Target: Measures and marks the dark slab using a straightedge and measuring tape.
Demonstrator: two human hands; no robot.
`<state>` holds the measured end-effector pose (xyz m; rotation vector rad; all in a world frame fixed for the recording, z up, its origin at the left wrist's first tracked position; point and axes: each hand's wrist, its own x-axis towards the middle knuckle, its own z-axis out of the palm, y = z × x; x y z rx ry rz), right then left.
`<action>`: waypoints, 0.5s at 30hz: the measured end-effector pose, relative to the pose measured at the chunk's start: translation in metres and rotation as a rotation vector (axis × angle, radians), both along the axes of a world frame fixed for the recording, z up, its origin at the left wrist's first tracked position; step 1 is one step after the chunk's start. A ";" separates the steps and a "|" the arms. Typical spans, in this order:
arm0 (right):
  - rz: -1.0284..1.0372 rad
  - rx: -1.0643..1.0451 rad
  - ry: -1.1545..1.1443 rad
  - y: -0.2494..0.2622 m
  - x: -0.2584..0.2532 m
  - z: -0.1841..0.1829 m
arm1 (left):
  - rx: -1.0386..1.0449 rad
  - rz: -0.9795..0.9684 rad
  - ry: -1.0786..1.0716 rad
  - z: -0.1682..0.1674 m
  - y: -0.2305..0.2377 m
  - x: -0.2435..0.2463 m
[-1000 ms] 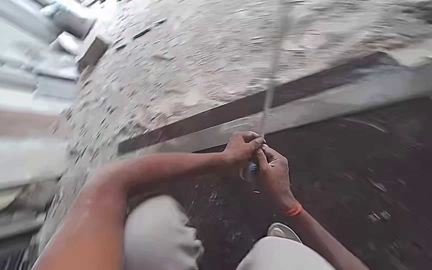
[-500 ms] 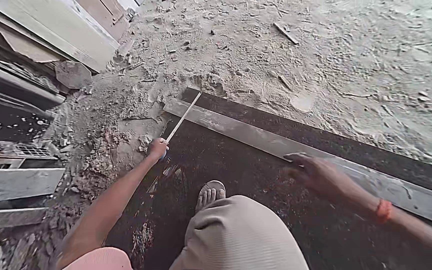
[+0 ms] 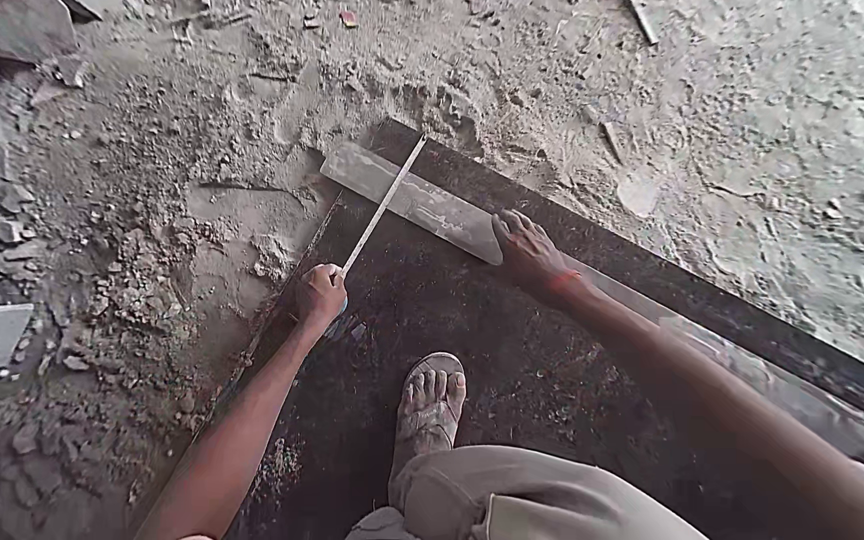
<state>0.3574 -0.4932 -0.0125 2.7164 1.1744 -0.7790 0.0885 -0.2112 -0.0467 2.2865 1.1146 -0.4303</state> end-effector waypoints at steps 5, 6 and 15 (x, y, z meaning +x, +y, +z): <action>-0.159 0.150 -0.019 0.010 0.012 -0.052 | -0.029 0.058 0.066 0.002 -0.003 0.001; -0.162 0.155 -0.023 0.007 0.012 -0.054 | -0.025 0.064 0.070 0.001 -0.004 0.000; -0.161 0.192 -0.032 0.004 0.017 -0.054 | 0.106 -0.036 0.045 -0.003 -0.011 0.000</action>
